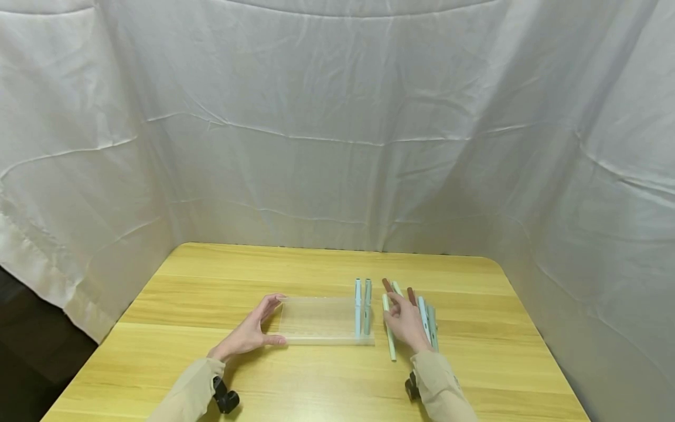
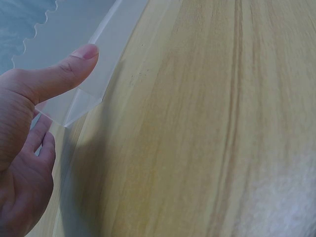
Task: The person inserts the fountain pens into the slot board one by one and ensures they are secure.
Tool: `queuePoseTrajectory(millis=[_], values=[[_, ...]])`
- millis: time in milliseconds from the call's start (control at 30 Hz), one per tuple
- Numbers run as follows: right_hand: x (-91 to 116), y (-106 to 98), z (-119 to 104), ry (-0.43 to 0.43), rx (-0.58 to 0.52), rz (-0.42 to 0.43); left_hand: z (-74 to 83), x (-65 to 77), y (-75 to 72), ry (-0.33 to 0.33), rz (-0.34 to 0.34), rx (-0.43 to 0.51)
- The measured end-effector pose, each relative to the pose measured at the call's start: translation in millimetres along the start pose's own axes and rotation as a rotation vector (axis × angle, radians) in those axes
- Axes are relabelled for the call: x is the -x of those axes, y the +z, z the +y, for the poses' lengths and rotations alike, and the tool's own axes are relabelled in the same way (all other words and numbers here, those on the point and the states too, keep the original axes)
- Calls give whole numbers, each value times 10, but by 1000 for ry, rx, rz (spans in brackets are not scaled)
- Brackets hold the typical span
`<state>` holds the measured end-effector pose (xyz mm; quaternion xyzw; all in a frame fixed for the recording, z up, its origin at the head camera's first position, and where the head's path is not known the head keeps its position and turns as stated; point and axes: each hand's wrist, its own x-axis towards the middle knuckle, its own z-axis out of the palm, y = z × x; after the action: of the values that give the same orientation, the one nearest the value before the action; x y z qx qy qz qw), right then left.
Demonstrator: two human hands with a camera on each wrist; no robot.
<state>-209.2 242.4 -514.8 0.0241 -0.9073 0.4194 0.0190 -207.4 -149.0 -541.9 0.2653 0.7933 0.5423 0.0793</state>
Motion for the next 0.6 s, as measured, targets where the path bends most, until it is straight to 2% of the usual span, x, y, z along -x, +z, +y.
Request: queuePoseTrajectory(millis=[433, 600], values=[[26, 2, -28, 32, -53, 36, 13, 3, -1, -11, 1, 8], [30, -5, -14, 9, -89, 44, 9, 3, -2, -16, 1, 2]])
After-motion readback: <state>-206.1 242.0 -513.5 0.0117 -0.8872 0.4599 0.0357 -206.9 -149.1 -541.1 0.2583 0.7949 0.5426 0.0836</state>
